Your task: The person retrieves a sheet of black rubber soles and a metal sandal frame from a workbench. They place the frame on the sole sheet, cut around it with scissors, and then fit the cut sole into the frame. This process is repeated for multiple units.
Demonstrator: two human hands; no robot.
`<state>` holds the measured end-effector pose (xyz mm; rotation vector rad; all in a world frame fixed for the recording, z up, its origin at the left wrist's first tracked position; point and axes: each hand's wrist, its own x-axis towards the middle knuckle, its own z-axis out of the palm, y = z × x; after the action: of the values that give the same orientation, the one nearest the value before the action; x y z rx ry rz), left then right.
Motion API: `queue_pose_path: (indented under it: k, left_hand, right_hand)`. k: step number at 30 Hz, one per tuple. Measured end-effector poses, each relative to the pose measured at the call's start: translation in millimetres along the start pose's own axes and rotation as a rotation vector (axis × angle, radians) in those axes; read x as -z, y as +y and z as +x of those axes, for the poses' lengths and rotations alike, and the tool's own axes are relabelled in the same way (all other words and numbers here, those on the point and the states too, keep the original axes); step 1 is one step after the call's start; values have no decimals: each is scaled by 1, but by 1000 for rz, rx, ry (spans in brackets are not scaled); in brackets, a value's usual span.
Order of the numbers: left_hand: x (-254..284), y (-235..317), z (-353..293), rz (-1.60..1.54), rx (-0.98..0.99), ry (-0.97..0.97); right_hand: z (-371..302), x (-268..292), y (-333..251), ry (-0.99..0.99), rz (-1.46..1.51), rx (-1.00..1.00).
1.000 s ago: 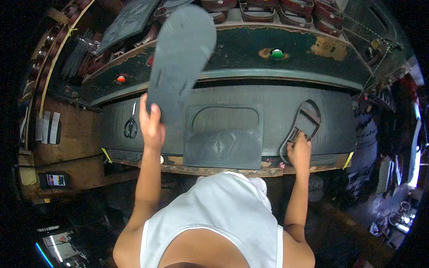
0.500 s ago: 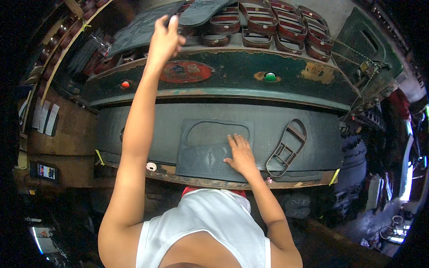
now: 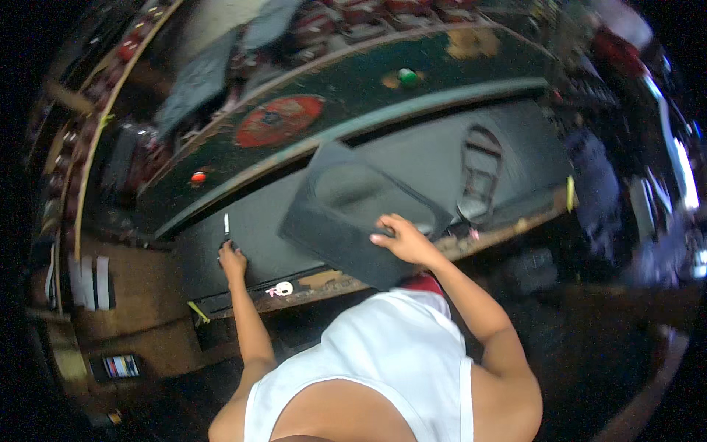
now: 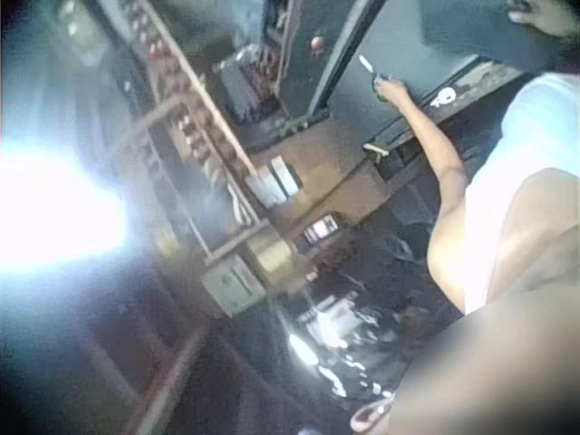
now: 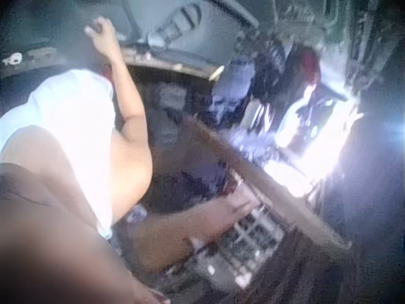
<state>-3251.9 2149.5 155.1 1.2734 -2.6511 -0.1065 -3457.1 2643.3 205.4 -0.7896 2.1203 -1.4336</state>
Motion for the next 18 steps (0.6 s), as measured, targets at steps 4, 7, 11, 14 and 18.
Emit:
queue_pose_path:
  k: [4,7,11,14,18]
  left_hand:
    - [-6,-17,-3,-29,-15,175]
    - [-4,-25,-5,43,80,81]
    - [4,-34,-2,32,-33,-14]
    - [16,-17,-12,-51,-64,-30]
    - [36,58,-65,-1283,-72,-463]
  right_hand:
    - [-25,-50,7,-11,162,-219]
    - [-43,-78,6,7,17,-375]
    - [-56,-89,-4,-96,-366,-419]
    - [-47,-81,-14,-53,-602,-411]
    - [5,-51,-14,476,-756,83]
